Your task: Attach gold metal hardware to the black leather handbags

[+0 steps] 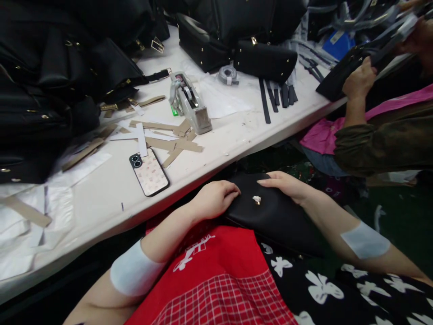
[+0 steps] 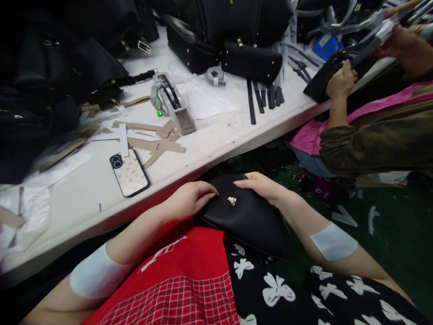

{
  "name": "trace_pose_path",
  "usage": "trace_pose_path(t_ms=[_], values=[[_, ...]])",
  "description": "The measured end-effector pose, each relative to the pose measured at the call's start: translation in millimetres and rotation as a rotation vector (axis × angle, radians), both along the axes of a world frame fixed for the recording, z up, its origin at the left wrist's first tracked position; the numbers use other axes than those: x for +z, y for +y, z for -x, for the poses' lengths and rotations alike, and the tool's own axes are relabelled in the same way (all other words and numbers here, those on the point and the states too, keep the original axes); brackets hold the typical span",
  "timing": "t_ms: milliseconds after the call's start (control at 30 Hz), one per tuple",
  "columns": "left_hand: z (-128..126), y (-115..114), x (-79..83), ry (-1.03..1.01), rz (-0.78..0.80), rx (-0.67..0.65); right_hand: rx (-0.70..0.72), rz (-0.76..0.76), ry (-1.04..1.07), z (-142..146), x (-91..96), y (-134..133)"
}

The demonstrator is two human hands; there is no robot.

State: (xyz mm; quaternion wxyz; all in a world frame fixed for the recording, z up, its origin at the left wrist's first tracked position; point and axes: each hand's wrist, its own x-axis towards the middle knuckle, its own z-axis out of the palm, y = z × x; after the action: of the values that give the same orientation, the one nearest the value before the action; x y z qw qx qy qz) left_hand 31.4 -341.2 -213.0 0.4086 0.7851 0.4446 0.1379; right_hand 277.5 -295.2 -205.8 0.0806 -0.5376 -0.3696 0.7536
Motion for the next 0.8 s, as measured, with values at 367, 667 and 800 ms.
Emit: trace_pose_path(t_ms=[367, 667, 800], values=[[-11, -1, 15.3, -0.375, 0.448, 0.012, 0.175, -0.454, -0.125, 24, 32.4, -19], [1, -2, 5.0, -0.174, 0.455, -0.022, 0.348, -0.643, -0.253, 38, 22.3, -22], [7, -4, 1.0, -0.207, 0.483, -0.032, 0.39, -0.654, -0.265, 46, 24.9, -25]])
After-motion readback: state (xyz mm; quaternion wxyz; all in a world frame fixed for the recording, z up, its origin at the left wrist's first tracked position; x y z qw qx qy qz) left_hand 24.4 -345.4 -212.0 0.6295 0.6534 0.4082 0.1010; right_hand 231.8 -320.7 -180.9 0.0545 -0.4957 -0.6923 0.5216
